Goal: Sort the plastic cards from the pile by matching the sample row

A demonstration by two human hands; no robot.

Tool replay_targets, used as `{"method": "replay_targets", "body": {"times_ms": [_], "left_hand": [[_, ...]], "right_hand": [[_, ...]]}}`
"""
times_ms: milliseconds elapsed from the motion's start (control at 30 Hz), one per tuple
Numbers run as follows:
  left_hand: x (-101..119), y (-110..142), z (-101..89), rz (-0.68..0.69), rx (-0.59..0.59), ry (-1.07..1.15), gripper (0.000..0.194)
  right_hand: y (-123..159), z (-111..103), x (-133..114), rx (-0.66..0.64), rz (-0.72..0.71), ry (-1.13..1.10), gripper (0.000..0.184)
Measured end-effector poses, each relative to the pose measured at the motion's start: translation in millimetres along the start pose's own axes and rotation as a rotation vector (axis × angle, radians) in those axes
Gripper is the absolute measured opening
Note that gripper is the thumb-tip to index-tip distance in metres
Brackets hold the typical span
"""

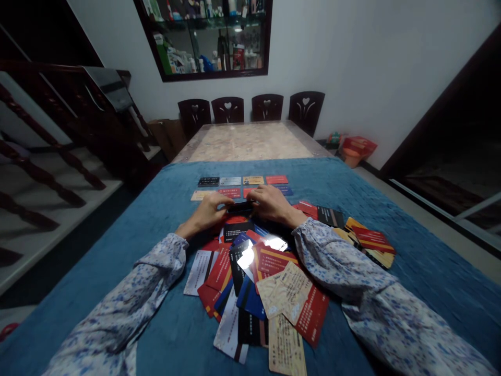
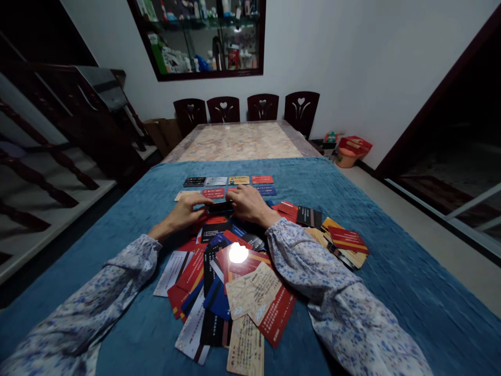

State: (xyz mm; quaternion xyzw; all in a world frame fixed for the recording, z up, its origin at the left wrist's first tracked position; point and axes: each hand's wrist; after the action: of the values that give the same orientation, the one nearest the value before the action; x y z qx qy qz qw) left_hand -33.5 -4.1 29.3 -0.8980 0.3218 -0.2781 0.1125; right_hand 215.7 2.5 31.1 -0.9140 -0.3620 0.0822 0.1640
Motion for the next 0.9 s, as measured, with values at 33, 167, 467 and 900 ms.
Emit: {"method": "replay_targets", "body": {"times_ms": [33,167,467,900], "left_hand": [[-0.9,0.2,1.0,-0.004,0.003,0.001,0.028],[-3.3,0.5,4.5,-0.009,0.040,0.009,0.030],[0.0,2.6,8.1,0.011,0.064,-0.082,0.020],[-1.6,5.7,15.6,-0.073,-0.003,-0.147,0.036]], "right_hand": [[-0.1,0.4,-1.0,0.003,0.016,0.006,0.025],[0.1,1.9,-4.5,0.010,0.074,0.030,0.026],[0.8,0.1,-10.4,-0.035,0.128,0.059,0.023],[2.1,2.5,-16.9,-0.151,0.231,0.103,0.038]]}}
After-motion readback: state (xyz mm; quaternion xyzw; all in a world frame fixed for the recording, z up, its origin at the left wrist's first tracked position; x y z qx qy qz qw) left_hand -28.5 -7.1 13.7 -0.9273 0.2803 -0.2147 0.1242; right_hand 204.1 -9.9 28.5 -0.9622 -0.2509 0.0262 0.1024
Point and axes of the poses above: each hand's wrist, its own y-axis away from the middle knuckle, its own z-axis out of the palm, x = y × z, and after that the axes turned 1 degree about y, right-handed
